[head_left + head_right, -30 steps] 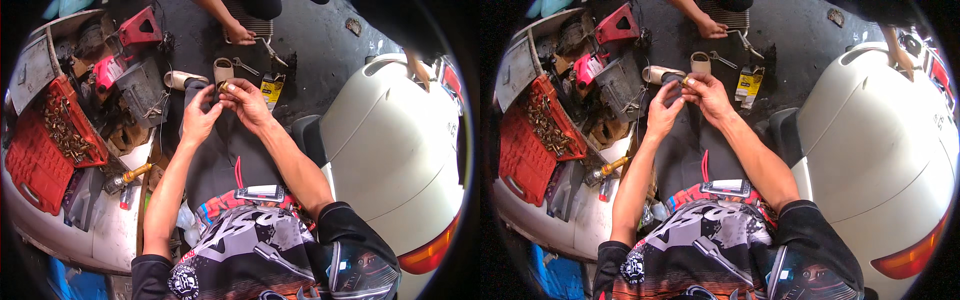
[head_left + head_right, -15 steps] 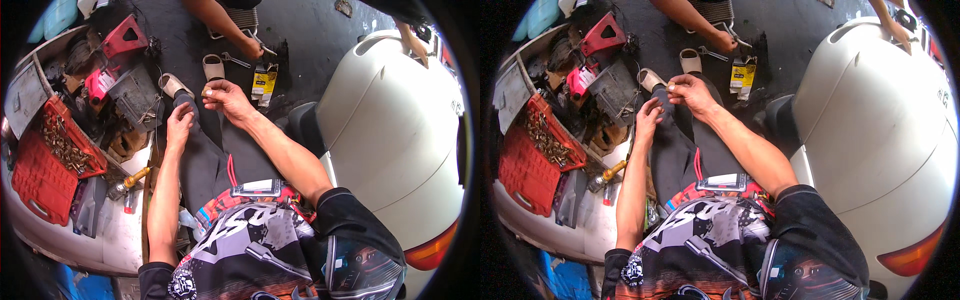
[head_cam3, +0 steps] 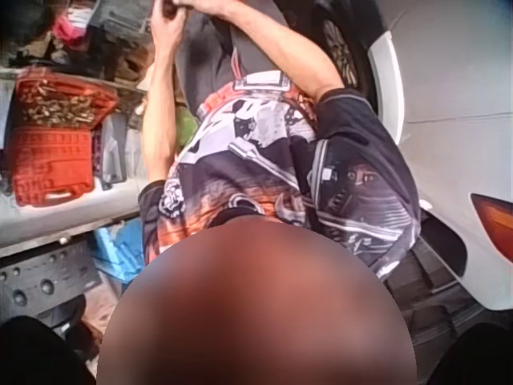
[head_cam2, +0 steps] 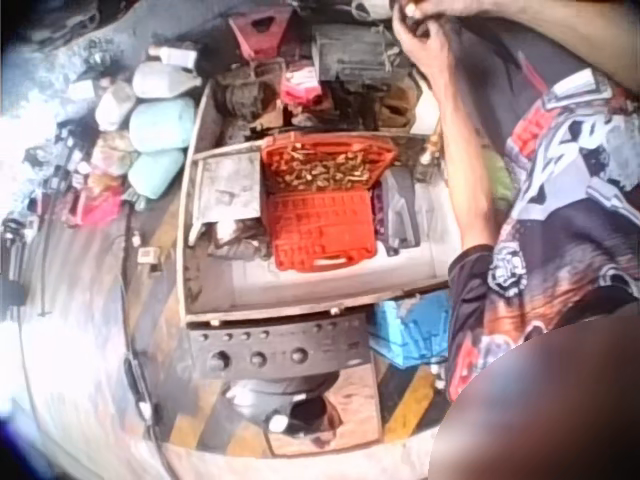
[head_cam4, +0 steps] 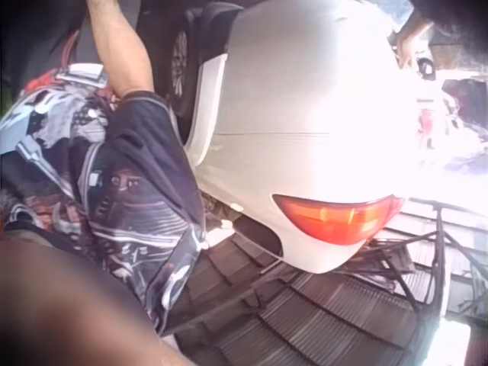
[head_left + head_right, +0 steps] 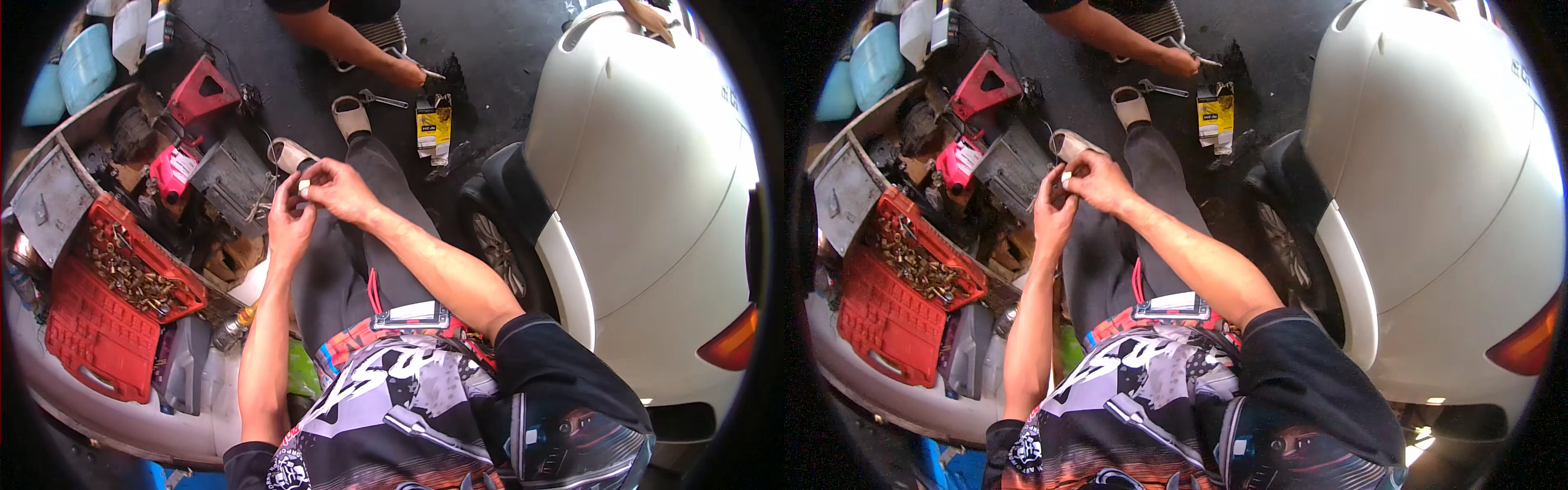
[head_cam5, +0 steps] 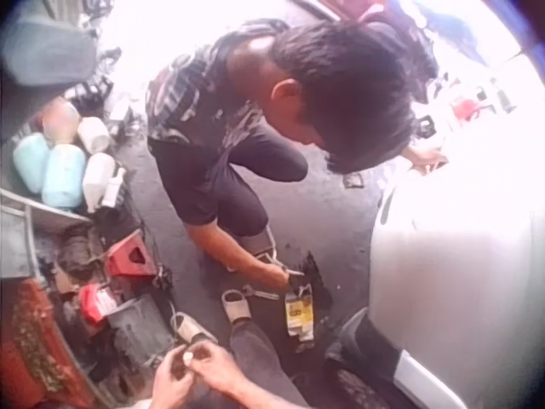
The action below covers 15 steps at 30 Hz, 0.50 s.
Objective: The recorder is inspecting and repairing components of a car radiator system.
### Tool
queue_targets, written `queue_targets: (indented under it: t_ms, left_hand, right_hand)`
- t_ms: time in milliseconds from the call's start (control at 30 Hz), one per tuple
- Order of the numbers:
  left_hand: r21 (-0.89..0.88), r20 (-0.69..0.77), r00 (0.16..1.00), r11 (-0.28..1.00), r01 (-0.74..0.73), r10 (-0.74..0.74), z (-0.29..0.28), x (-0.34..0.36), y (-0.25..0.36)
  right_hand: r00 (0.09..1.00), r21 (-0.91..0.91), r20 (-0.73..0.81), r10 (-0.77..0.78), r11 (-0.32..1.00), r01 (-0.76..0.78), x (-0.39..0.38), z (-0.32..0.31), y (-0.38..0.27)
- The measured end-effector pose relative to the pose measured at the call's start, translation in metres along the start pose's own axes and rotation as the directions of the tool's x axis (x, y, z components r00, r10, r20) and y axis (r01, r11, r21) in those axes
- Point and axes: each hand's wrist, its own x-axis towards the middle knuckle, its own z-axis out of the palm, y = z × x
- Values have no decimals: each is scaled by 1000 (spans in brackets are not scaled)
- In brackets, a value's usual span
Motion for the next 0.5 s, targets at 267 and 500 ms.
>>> queue_targets:
  t_ms: [267,500]
  left_hand:
    - [147,-20,996,985,-86,90,-50,-19,-1]
    - [182,-69,986,973,-139,154,-48,-24,-5]
  right_hand:
    - [999,-213,-28,-38,976,31,-16,47,-20]
    - [997,-76,-27,77,994,-78,-12,46,5]
